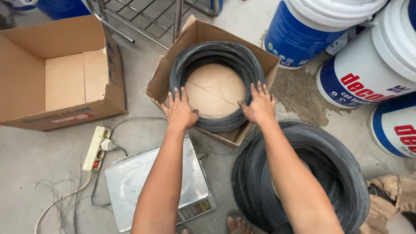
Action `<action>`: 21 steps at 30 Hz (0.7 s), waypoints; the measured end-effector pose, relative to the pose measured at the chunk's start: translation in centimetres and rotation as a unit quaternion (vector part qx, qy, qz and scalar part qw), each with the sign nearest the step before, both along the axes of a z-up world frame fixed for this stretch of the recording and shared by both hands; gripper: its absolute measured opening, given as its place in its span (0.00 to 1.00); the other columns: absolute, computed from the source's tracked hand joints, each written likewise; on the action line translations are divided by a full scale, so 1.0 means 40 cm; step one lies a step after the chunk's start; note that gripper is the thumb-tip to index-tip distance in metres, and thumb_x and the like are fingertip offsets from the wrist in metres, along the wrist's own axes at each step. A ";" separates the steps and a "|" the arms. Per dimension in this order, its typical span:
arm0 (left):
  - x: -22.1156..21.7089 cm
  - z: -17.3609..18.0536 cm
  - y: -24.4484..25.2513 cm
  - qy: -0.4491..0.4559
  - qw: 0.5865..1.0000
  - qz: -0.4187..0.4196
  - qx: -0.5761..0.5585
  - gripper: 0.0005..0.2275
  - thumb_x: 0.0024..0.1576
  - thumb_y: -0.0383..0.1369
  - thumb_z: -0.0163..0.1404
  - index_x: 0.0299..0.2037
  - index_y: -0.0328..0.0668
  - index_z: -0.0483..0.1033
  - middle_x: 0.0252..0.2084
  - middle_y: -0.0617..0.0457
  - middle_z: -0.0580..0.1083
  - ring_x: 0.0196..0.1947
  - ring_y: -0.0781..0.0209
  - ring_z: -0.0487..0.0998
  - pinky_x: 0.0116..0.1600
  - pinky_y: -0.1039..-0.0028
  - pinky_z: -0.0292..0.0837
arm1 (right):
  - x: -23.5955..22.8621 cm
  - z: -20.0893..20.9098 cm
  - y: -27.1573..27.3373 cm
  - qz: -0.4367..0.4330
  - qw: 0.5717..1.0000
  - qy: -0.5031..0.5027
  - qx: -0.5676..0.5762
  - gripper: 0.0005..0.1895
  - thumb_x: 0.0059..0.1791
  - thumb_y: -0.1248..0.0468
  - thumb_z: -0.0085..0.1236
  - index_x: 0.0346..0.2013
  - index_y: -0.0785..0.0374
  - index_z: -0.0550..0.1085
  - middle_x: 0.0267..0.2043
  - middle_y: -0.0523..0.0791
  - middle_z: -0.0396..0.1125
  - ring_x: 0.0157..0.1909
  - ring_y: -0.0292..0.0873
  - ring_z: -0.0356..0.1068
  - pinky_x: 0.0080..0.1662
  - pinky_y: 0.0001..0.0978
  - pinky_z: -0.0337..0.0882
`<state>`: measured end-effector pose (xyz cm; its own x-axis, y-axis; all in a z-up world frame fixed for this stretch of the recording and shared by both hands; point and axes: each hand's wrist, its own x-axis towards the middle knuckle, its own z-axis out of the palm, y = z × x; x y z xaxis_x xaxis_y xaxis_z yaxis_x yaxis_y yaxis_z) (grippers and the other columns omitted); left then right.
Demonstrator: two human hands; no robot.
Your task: The person sits on the floor and handles a coil of black wire, placing it on a digital scale. They then use red-handled pliers to cut a section of the wire from the coil.
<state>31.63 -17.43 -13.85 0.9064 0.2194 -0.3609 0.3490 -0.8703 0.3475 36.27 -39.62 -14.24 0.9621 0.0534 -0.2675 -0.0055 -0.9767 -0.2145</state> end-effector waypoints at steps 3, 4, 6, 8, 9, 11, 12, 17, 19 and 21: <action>-0.060 0.066 -0.011 -0.006 1.000 0.002 -0.024 0.36 0.47 0.39 0.48 0.65 0.42 0.44 0.67 0.45 0.48 0.67 0.44 0.43 0.62 0.44 0.38 | -0.039 0.023 0.019 0.006 1.000 -0.007 0.023 0.40 0.41 0.46 0.49 0.64 0.57 0.53 0.68 0.48 0.43 0.69 0.49 0.39 0.62 0.53 0.42; -0.064 0.071 -0.012 -0.006 1.000 -0.001 -0.027 0.36 0.47 0.39 0.48 0.65 0.42 0.44 0.67 0.45 0.48 0.67 0.44 0.43 0.62 0.44 0.38 | -0.047 0.033 0.025 0.003 1.000 -0.007 0.020 0.40 0.41 0.46 0.49 0.64 0.57 0.53 0.68 0.48 0.43 0.69 0.49 0.39 0.62 0.53 0.42; -0.098 0.073 -0.015 -0.019 0.999 0.017 -0.033 0.36 0.47 0.40 0.49 0.65 0.43 0.44 0.68 0.47 0.46 0.67 0.44 0.42 0.62 0.43 0.38 | -0.082 0.048 0.035 0.011 0.999 -0.009 0.035 0.40 0.42 0.45 0.48 0.64 0.56 0.52 0.68 0.46 0.43 0.69 0.48 0.39 0.62 0.52 0.42; -0.134 0.087 -0.032 -0.024 0.999 0.019 -0.042 0.36 0.47 0.40 0.49 0.65 0.43 0.44 0.68 0.46 0.47 0.67 0.44 0.42 0.62 0.43 0.38 | -0.134 0.070 0.029 0.017 0.999 -0.010 0.030 0.39 0.42 0.46 0.49 0.64 0.57 0.52 0.68 0.45 0.43 0.69 0.47 0.40 0.62 0.52 0.43; -0.141 0.106 -0.035 -0.039 0.998 0.023 -0.044 0.36 0.47 0.40 0.49 0.65 0.43 0.45 0.67 0.46 0.47 0.67 0.44 0.43 0.62 0.44 0.39 | -0.146 0.092 0.031 0.025 0.999 -0.019 0.032 0.39 0.42 0.46 0.49 0.63 0.57 0.53 0.68 0.44 0.44 0.69 0.47 0.40 0.62 0.52 0.43; -0.173 0.122 -0.054 -0.046 0.998 0.018 -0.046 0.36 0.47 0.42 0.49 0.65 0.44 0.45 0.68 0.47 0.47 0.67 0.45 0.43 0.62 0.43 0.39 | -0.194 0.100 0.017 0.033 0.999 -0.024 0.025 0.40 0.42 0.46 0.49 0.63 0.56 0.52 0.68 0.44 0.44 0.69 0.47 0.41 0.62 0.53 0.43; -0.186 0.133 -0.067 -0.044 0.998 0.011 -0.046 0.37 0.46 0.43 0.49 0.65 0.45 0.45 0.68 0.48 0.47 0.67 0.45 0.43 0.63 0.43 0.38 | -0.217 0.105 0.005 0.038 0.999 -0.021 0.020 0.40 0.41 0.46 0.50 0.63 0.56 0.52 0.68 0.44 0.45 0.69 0.47 0.42 0.62 0.53 0.44; -0.261 0.235 -0.162 -0.082 0.995 -0.045 -0.020 0.36 0.46 0.42 0.49 0.64 0.45 0.47 0.67 0.48 0.50 0.66 0.46 0.46 0.62 0.44 0.43 | -0.298 0.201 -0.068 0.019 0.999 -0.021 0.033 0.41 0.41 0.44 0.49 0.64 0.56 0.50 0.68 0.43 0.45 0.68 0.46 0.44 0.61 0.53 0.48; -0.294 0.270 -0.209 -0.093 0.993 -0.071 -0.014 0.37 0.45 0.43 0.50 0.65 0.46 0.47 0.66 0.48 0.50 0.66 0.46 0.47 0.62 0.44 0.44 | -0.328 0.236 -0.106 0.008 0.999 -0.027 0.039 0.42 0.41 0.43 0.49 0.64 0.56 0.50 0.67 0.44 0.46 0.67 0.46 0.46 0.61 0.53 0.50; -0.335 0.314 -0.251 -0.087 0.991 -0.093 -0.030 0.37 0.44 0.44 0.50 0.64 0.46 0.46 0.66 0.47 0.51 0.66 0.45 0.48 0.62 0.45 0.43 | -0.344 0.248 -0.144 -0.010 0.996 -0.031 0.083 0.40 0.40 0.45 0.49 0.63 0.58 0.53 0.64 0.46 0.52 0.65 0.46 0.51 0.60 0.50 0.53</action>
<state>18.23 -27.45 -1.30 0.9790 0.0250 -0.2024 0.1142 -0.8895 0.4424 22.49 -45.36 -4.33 0.9777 0.0723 -0.1971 -0.0066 -0.9278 -0.3731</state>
